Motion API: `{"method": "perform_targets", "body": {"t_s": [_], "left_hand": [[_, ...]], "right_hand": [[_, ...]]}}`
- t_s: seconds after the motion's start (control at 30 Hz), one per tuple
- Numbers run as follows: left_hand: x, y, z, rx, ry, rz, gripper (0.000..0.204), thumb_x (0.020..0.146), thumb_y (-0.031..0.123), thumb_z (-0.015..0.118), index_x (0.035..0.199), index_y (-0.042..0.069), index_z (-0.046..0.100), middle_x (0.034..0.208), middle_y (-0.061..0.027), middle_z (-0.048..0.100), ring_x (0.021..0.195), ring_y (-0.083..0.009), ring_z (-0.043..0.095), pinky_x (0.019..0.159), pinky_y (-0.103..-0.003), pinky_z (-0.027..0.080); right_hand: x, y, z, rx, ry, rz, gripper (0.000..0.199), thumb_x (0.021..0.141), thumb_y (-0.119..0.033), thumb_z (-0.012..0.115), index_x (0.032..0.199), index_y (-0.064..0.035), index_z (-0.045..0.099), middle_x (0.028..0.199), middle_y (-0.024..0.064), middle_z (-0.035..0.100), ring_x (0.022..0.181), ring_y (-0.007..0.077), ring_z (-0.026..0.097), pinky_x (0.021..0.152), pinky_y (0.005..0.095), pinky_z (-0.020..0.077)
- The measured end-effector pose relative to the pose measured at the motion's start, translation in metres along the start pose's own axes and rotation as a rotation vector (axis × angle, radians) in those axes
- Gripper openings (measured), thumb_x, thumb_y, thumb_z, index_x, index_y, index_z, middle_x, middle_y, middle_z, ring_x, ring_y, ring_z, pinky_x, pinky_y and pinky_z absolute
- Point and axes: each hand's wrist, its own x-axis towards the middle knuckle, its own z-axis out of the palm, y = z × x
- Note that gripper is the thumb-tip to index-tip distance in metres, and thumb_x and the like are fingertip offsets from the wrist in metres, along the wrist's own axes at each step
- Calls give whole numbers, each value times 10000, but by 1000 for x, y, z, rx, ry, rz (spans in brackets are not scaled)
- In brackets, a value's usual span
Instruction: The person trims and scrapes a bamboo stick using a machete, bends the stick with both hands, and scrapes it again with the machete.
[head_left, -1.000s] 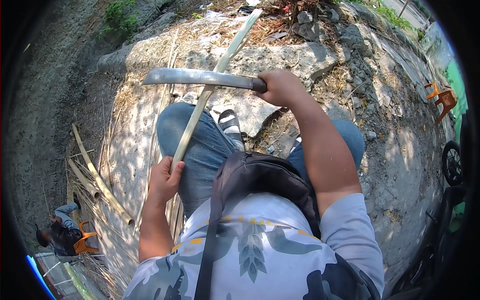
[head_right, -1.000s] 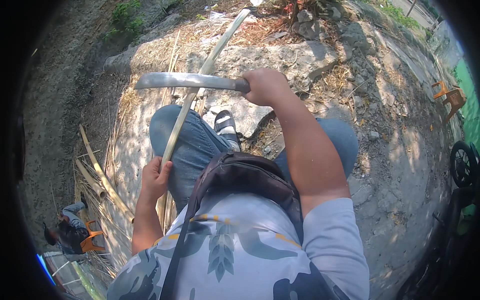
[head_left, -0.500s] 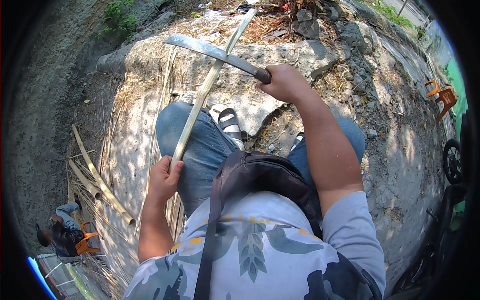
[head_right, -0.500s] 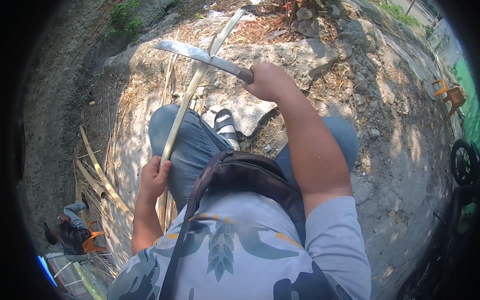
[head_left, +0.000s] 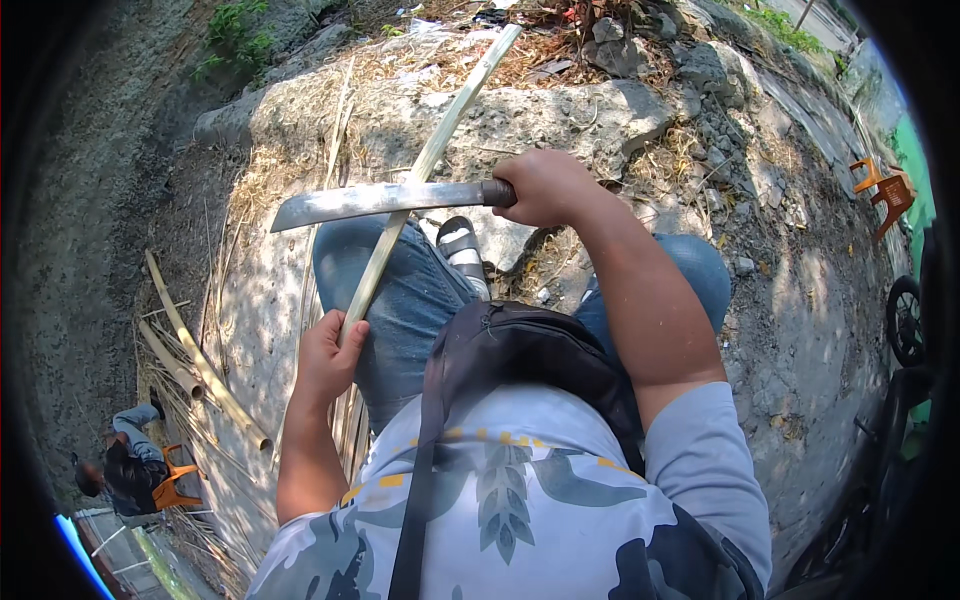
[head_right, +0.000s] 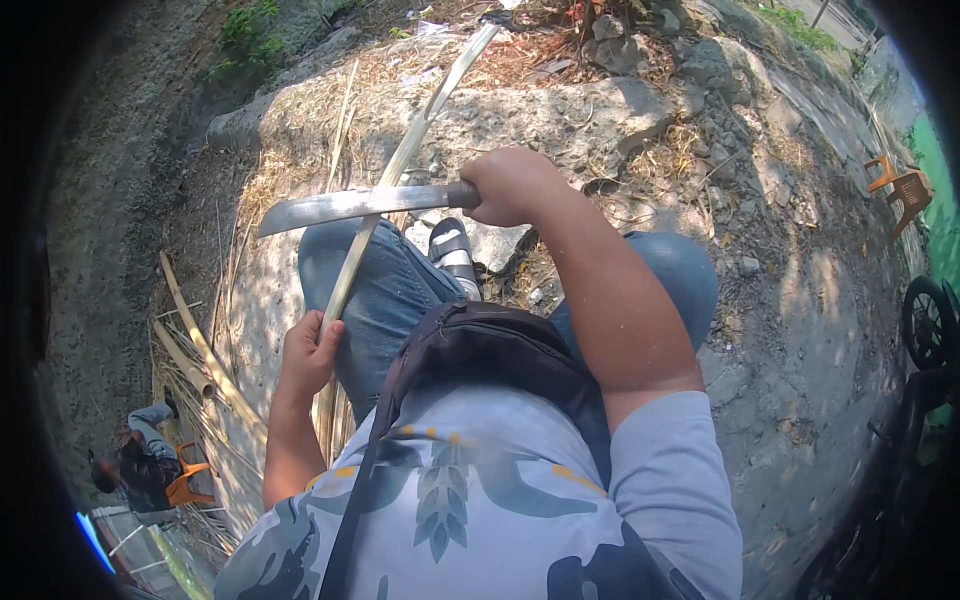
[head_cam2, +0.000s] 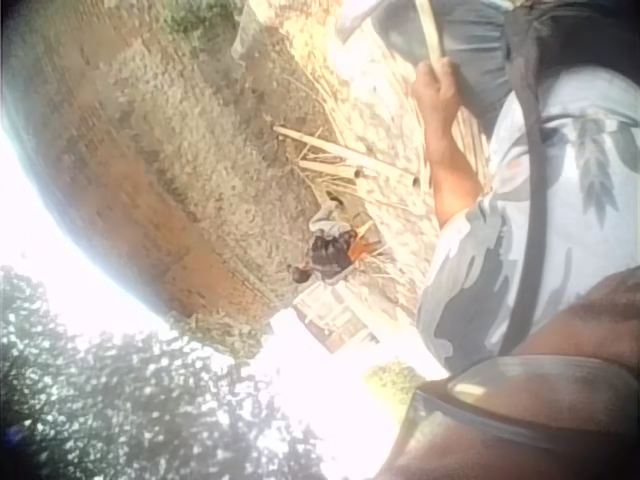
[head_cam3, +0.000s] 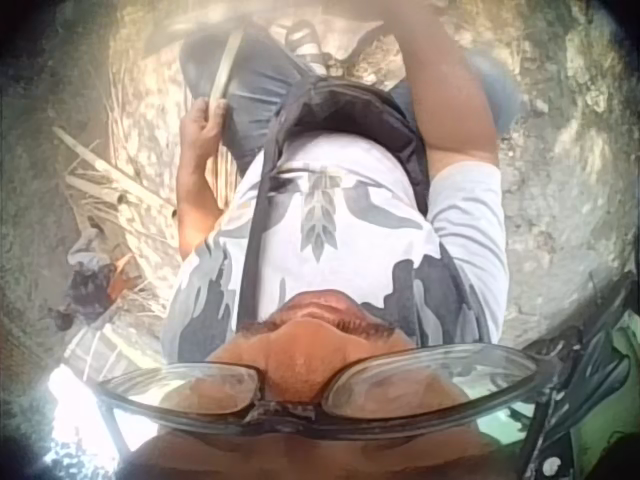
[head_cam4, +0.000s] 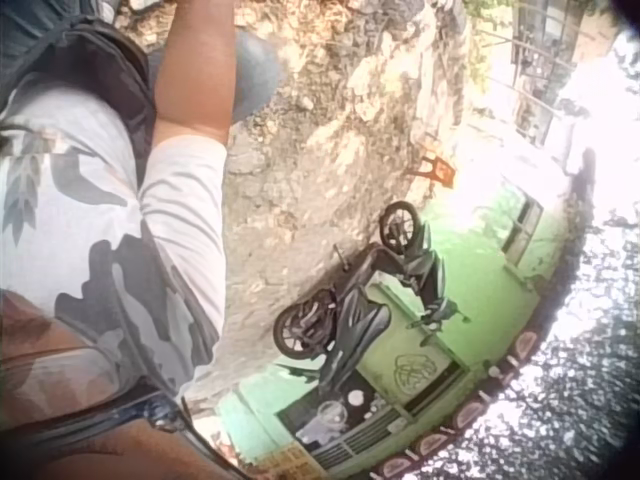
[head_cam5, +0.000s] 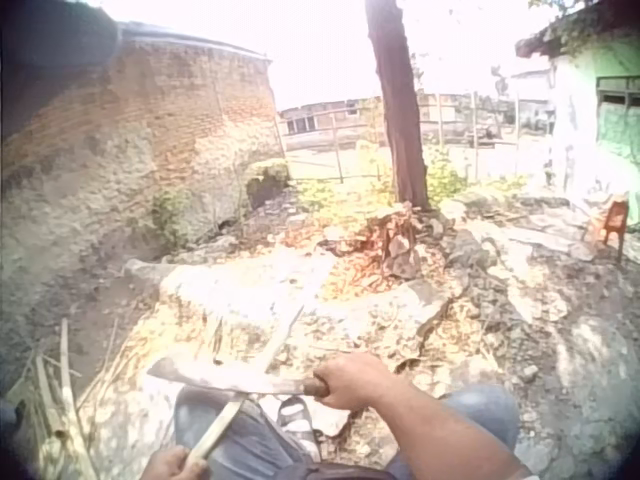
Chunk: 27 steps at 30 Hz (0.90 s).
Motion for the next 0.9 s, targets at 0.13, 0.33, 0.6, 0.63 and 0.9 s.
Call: {"method": "perform_targets", "body": {"t_s": [0.13, 0.33, 0.6, 0.63, 0.9], "left_hand": [[-2, 0, 2, 7, 18, 13, 306, 1028, 298, 702, 890, 32, 643, 637, 44, 528, 597, -53, 439, 523, -278, 369], [-1, 4, 1, 51, 26, 37, 335, 1028, 326, 700, 886, 28, 640, 635, 41, 529, 593, -53, 435, 522, -278, 363], [-1, -3, 3, -3, 24, 5, 328, 1026, 318, 704, 880, 31, 637, 648, 41, 522, 610, -54, 430, 536, -274, 367], [0, -2, 3, -2, 23, 6, 328, 1026, 318, 704, 880, 31, 637, 648, 41, 522, 610, -54, 430, 536, -274, 367], [-1, 6, 1, 9, 9, -10, 335, 1028, 317, 704, 893, 18, 636, 672, 34, 540, 633, -56, 447, 553, -274, 382]], "right_hand": [[2, 15, 2, 13, 109, 12, 311, 825, -422, 799, 948, -143, 735, 875, 138, 736, 875, 371, 718, 774, 488, 562], [4, 40, 7, 123, 158, 245, 388, 849, -453, 792, 955, -85, 739, 893, 185, 737, 882, 393, 714, 786, 482, 555], [2, 35, 2, 125, 231, 193, 374, 828, -394, 798, 954, -49, 732, 871, 208, 724, 862, 390, 715, 783, 481, 549], [2, 36, 2, 149, 193, 168, 351, 827, -381, 795, 957, -60, 736, 871, 198, 727, 857, 386, 716, 781, 480, 552], [2, 1, 8, 8, 35, 21, 256, 833, -376, 778, 931, -144, 733, 885, 127, 737, 886, 356, 719, 780, 489, 566]]}}
